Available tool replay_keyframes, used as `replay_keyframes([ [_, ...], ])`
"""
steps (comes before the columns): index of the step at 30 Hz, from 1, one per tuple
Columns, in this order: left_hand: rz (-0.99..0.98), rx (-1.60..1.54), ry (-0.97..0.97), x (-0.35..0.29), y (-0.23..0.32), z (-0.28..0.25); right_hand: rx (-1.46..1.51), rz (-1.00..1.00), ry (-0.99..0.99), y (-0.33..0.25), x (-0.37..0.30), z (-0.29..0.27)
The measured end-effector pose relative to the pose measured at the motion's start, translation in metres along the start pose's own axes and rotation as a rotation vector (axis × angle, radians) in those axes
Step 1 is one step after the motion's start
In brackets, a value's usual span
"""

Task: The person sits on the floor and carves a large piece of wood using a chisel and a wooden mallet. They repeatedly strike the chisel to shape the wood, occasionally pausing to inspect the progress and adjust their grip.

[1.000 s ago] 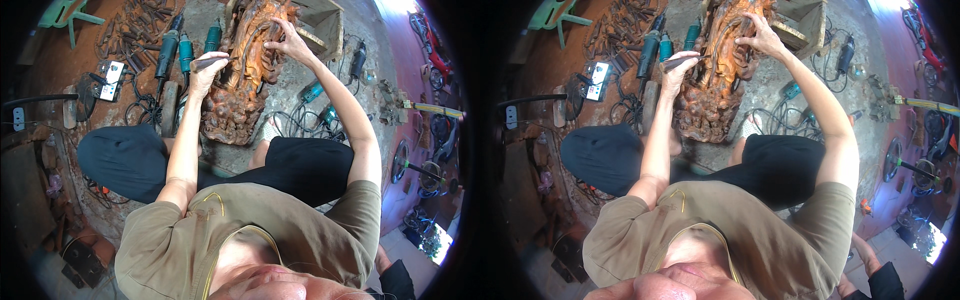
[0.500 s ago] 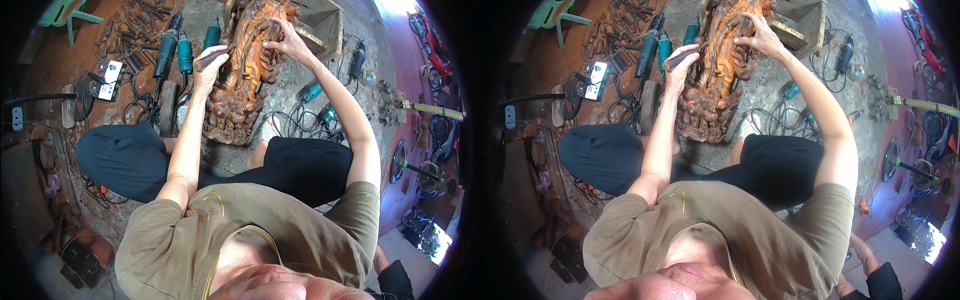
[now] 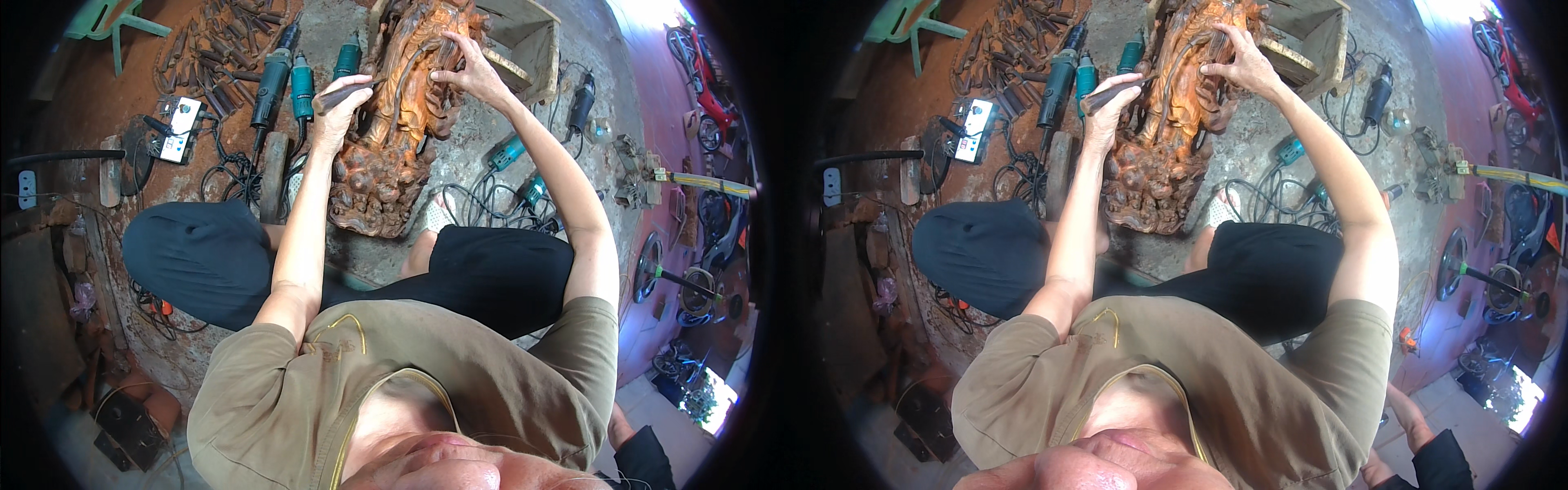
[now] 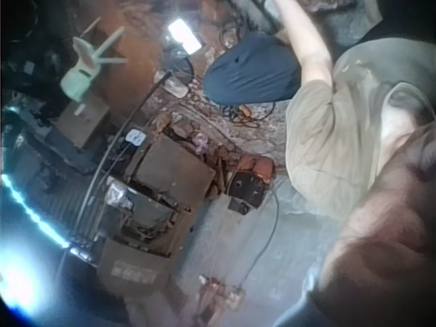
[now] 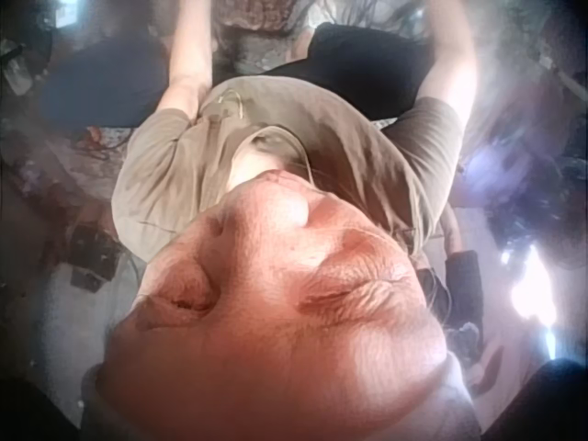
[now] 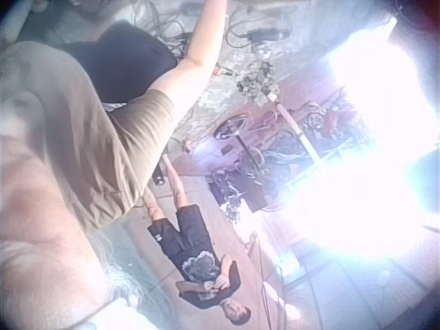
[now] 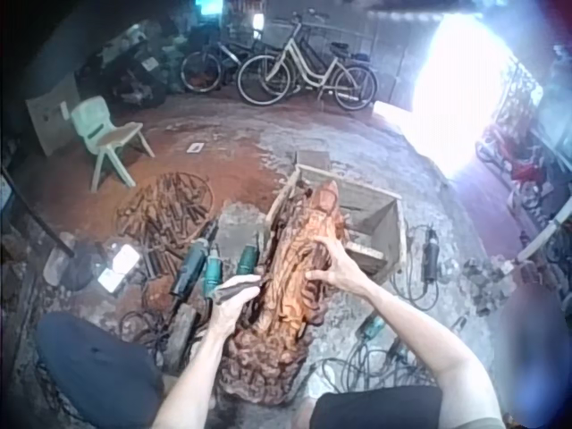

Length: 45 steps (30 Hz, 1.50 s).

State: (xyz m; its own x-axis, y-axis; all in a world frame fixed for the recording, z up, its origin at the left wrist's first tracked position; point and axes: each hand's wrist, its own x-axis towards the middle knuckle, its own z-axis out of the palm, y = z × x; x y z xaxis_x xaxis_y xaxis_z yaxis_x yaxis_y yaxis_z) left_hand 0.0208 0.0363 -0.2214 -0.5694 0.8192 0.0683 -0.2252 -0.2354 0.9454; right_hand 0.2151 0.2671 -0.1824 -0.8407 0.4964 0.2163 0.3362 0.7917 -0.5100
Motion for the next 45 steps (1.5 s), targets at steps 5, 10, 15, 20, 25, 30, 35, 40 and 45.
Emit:
replay_keyframes([
  [5,-0.011,0.106,-0.074,-0.006,0.005,-0.008,-0.023,-0.042,0.018,0.001,-0.001,-0.001],
  [10,-0.031,0.083,-0.108,-0.002,0.014,-0.009,0.017,0.006,0.006,-0.002,-0.002,-0.001],
  [15,0.003,0.089,-0.019,0.000,0.008,0.004,0.001,-0.005,0.009,0.002,-0.001,0.001],
  [20,-0.006,0.115,-0.062,-0.005,0.010,-0.002,0.034,0.015,-0.008,0.000,-0.001,-0.001],
  [25,-0.082,0.131,-0.164,-0.002,0.017,-0.012,0.026,0.014,0.000,0.005,-0.002,0.001],
  [30,-0.093,0.021,-0.107,0.002,0.002,-0.014,0.026,0.014,-0.002,0.003,0.000,0.001],
  [35,-0.063,-0.027,-0.070,0.008,0.001,-0.017,0.026,0.029,-0.003,0.001,0.000,0.001],
  [40,0.004,0.016,-0.011,0.003,0.003,-0.002,0.035,0.014,-0.005,0.002,-0.001,0.000],
  [45,-0.030,0.022,-0.040,-0.003,0.004,-0.003,0.018,0.013,0.000,-0.001,-0.002,0.000],
])
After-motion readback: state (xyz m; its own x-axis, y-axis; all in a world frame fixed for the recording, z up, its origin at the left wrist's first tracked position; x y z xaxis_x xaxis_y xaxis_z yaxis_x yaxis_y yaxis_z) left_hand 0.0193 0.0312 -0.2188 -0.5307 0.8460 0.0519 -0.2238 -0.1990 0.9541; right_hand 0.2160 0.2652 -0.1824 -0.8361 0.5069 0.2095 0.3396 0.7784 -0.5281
